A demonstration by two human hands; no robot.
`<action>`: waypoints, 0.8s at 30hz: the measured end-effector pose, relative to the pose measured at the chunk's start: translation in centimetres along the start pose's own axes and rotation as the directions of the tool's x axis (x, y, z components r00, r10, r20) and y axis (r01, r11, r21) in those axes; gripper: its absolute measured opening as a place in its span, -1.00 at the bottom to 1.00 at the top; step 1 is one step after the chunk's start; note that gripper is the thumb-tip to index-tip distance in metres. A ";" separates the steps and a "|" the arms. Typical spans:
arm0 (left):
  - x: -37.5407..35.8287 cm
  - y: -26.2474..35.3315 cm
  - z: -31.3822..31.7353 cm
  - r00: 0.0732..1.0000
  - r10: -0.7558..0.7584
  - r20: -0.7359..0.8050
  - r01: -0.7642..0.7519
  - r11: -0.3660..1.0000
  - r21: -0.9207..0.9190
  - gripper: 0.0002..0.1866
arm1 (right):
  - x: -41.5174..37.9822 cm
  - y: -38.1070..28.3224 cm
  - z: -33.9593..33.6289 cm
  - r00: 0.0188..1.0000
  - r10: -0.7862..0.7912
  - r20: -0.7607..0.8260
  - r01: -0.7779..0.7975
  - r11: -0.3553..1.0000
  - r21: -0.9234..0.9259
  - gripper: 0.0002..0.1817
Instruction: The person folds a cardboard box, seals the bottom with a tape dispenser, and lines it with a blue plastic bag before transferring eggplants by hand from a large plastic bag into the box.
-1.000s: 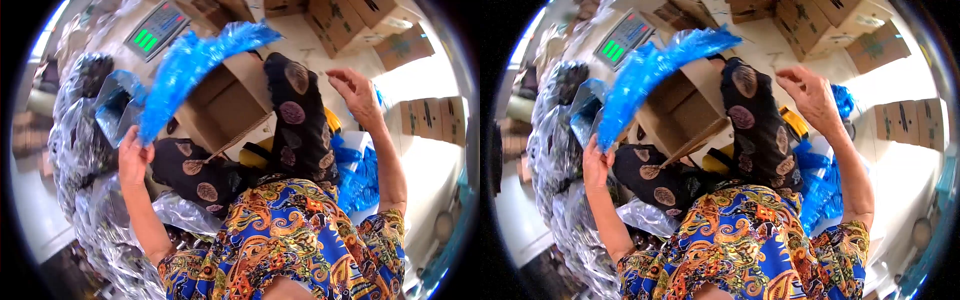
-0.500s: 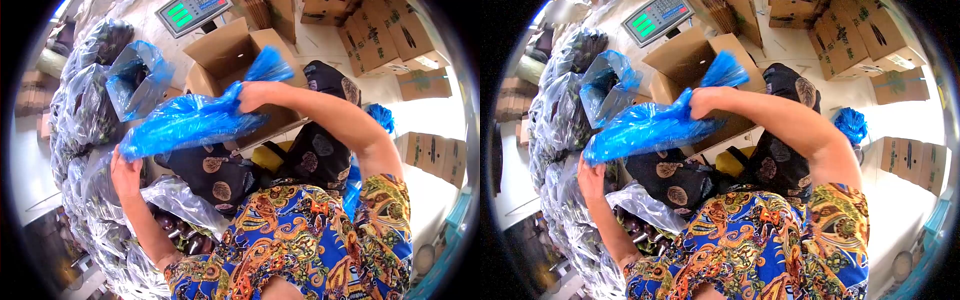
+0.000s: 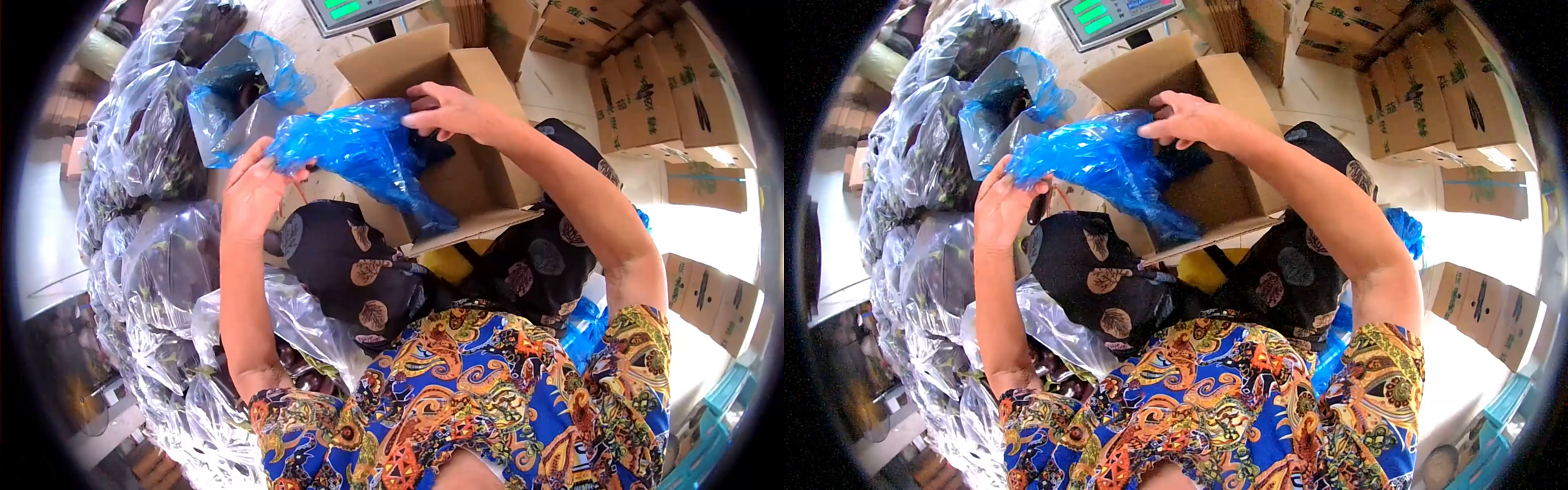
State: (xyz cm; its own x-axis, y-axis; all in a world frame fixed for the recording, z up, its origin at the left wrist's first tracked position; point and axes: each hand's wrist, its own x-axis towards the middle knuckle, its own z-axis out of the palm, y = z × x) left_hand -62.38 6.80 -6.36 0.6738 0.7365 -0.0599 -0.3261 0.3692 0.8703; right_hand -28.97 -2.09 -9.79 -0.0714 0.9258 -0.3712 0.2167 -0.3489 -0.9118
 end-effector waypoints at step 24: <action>7.7 -4.6 -0.3 0.913 -0.152 -0.380 0.295 0.888 0.353 -0.78 | -2.3 -3.1 -4.2 0.950 -0.219 -0.220 0.287 0.890 0.354 -0.70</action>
State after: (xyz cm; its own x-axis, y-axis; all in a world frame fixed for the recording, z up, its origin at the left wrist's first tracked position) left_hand -55.84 10.95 -10.94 0.4128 0.8311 -0.3726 0.1437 0.3446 0.9277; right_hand -25.36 -2.51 -5.38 0.0993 0.9885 -0.1143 -0.1725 -0.0960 -0.9803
